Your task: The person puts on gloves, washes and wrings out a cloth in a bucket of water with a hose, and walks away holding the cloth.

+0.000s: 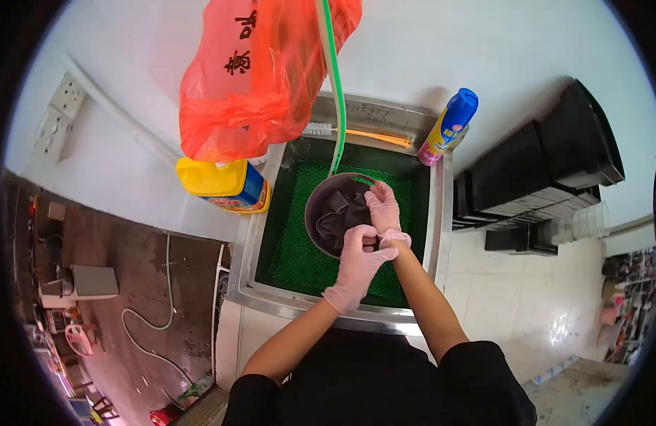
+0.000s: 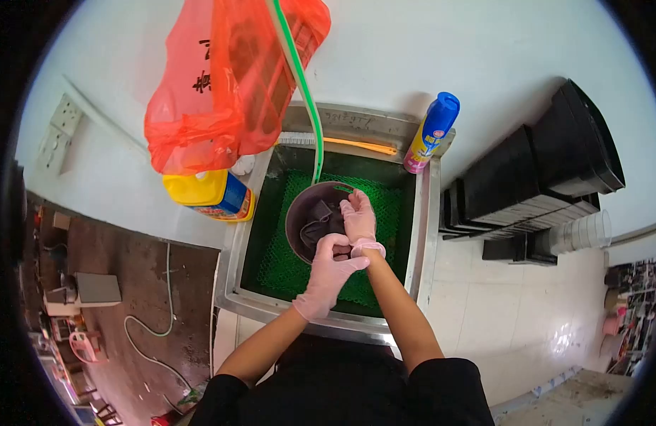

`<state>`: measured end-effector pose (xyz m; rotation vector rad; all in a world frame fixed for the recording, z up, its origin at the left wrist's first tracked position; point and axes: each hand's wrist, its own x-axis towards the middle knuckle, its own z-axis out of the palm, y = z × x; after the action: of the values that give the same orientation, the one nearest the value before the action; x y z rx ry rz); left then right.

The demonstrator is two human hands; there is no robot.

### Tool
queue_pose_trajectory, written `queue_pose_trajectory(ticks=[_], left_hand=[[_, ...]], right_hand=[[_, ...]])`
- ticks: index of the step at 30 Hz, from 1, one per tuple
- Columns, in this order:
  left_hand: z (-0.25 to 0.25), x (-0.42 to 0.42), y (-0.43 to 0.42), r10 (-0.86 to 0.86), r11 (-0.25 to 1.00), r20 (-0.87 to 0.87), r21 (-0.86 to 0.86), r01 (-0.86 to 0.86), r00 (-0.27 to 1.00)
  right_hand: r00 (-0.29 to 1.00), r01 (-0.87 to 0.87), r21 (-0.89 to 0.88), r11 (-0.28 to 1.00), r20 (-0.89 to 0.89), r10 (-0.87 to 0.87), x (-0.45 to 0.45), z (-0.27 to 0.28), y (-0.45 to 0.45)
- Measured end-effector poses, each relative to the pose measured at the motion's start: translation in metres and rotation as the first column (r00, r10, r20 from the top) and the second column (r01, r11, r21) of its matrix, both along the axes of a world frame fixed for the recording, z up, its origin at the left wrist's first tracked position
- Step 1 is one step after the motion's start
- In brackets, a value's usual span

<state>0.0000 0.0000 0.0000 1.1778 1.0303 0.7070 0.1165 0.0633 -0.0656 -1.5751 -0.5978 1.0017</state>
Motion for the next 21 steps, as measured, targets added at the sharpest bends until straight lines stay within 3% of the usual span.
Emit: queue_pose_trajectory(ticks=[3, 4, 8, 11, 12, 15, 16, 18, 19, 21], left_hand=[[0.005, 0.01, 0.017, -0.016, 0.979, 0.034, 0.206, 0.008, 0.999], [0.006, 0.006, 0.015, -0.032, 0.981, 0.028, 0.19, 0.026, 0.999], [0.008, -0.015, 0.014, -0.285, 0.899, 0.031, 0.355, 0.256, 0.958], [0.01, -0.033, 0.003, -0.391, 0.833, 0.011, 0.431, 0.348, 0.92], [0.009, -0.037, 0.008, -0.398, 0.832, 0.022, 0.429, 0.351, 0.917], [0.006, -0.051, 0.02, -0.381, 0.879, 0.139, 0.36, 0.312, 0.914], [0.003, -0.055, 0.025, -0.391, 0.878, 0.149, 0.357, 0.32, 0.908], [-0.008, -0.064, 0.037, -0.115, 0.983, 0.278, -0.108, 0.151, 0.954], [-0.013, -0.067, 0.042, 0.037, 0.937, 0.282, -0.344, 0.065, 0.959], [-0.017, -0.069, 0.053, -0.04, 0.914, 0.304, -0.373, 0.158, 0.952]], right_hand=[[0.982, 0.164, 0.094, 0.982, 0.075, -0.171, 0.01, -0.011, 0.015], [0.98, 0.181, 0.078, 0.98, 0.071, -0.186, 0.007, -0.014, 0.01], [0.965, 0.243, 0.048, 0.969, 0.085, -0.247, 0.002, -0.014, -0.006], [0.978, 0.156, -0.025, 0.987, -0.136, -0.158, 0.0, 0.005, -0.014], [0.978, 0.164, -0.028, 0.986, -0.127, -0.166, -0.005, 0.011, -0.012], [0.766, 0.318, 0.189, 0.929, -0.629, -0.134, -0.026, 0.022, -0.005], [0.769, 0.328, 0.186, 0.926, -0.621, -0.148, -0.028, 0.023, 0.0], [0.576, 0.455, 0.315, 0.833, -0.818, -0.005, -0.029, 0.026, 0.014], [0.47, 0.525, 0.361, 0.771, -0.878, 0.092, -0.031, 0.027, 0.018], [0.419, 0.569, 0.353, 0.743, -0.902, 0.107, -0.045, 0.033, 0.022]])
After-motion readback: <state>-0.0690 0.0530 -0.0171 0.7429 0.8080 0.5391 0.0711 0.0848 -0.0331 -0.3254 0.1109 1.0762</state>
